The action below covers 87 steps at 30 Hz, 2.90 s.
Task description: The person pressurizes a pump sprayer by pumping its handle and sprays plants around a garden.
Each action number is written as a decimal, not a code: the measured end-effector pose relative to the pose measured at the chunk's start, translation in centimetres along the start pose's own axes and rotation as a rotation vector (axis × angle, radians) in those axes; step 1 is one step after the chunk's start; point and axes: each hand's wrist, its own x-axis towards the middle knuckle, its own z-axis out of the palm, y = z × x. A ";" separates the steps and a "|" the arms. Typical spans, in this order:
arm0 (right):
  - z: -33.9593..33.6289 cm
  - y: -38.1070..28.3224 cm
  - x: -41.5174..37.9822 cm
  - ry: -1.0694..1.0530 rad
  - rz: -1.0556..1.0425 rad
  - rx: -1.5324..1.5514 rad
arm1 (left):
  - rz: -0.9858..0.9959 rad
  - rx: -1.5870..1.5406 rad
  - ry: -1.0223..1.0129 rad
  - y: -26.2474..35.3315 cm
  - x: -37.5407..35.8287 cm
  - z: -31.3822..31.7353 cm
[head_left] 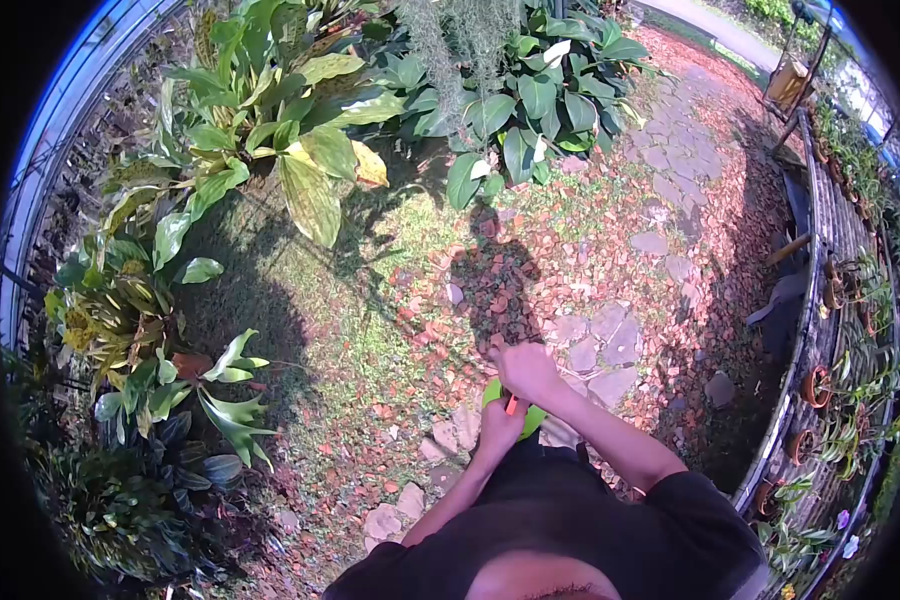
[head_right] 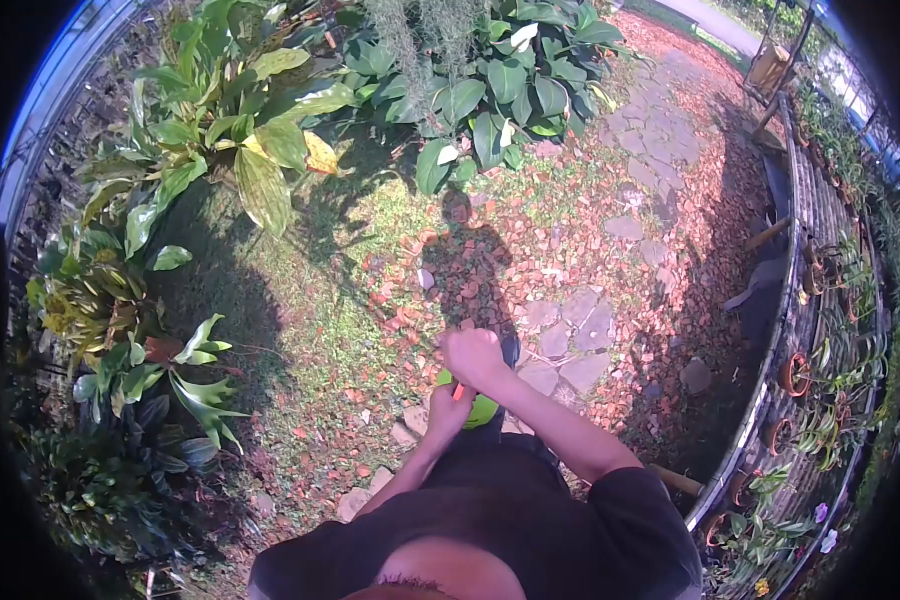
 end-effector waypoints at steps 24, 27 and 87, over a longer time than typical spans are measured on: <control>-8.1 31.2 17.7 0.417 0.092 0.050 | -0.146 0.112 -0.268 19.4 27.2 18.5; -15.2 38.0 20.4 0.088 0.117 0.284 | -0.133 0.206 -0.266 18.9 30.5 23.5; -43.9 130.6 60.7 0.314 0.351 0.273 | 0.039 0.402 -0.243 69.0 95.4 93.3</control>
